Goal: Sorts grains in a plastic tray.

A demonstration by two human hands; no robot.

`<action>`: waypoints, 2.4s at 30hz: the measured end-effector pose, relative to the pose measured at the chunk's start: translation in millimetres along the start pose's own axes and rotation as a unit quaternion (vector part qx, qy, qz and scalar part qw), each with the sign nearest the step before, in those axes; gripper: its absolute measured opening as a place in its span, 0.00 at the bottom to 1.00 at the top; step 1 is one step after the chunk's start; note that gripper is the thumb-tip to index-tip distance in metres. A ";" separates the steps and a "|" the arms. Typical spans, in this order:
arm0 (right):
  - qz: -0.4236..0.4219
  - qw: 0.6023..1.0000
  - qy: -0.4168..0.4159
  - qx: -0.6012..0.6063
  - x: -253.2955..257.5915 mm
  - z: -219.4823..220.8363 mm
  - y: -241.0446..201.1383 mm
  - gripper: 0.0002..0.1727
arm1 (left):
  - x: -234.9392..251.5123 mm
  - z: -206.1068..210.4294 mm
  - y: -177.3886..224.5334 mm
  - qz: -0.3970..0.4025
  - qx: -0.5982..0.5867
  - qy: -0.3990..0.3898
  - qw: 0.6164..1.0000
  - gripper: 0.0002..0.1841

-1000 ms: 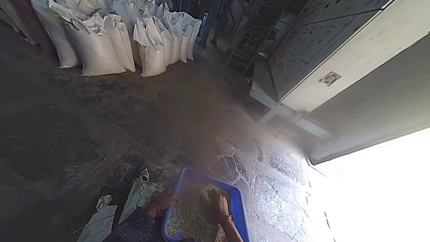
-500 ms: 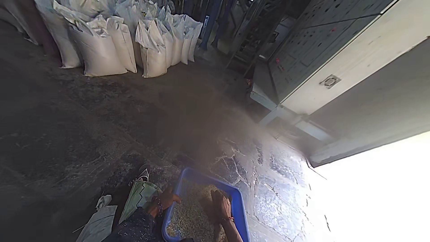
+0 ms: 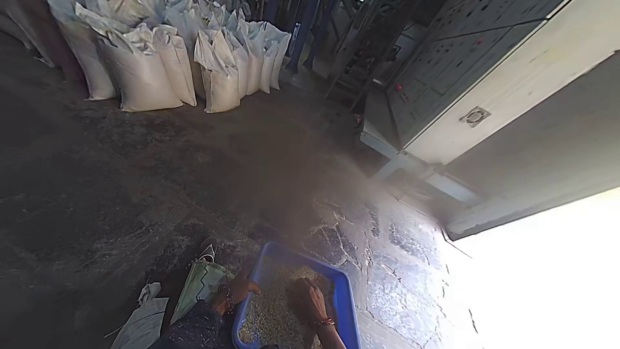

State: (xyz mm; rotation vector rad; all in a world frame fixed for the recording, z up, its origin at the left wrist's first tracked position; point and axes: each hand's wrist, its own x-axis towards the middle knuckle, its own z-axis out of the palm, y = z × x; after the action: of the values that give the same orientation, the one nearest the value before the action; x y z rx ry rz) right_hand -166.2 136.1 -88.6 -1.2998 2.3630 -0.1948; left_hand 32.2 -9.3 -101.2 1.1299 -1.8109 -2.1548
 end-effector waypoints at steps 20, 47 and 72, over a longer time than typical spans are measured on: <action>0.068 0.997 -0.035 -0.019 -0.2 -11.2 -6.4 0.23 | 0.6 -0.5 0.8 -0.008 0.012 -0.006 1.000 0.32; 0.057 0.998 -0.021 0.001 7.6 -8.9 6.2 0.19 | 3.9 0.1 -2.3 -0.014 0.002 -0.002 1.000 0.29; 0.064 0.995 -0.080 -0.011 16.1 -9.5 9.0 0.21 | 5.3 -0.1 -2.7 -0.029 0.017 0.001 0.999 0.27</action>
State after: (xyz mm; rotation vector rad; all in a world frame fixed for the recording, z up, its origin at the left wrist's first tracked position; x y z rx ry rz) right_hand -184.8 126.8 -87.9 -1.1246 2.3078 -0.0242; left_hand 29.5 -11.3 -106.1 1.2059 -1.8423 -2.1619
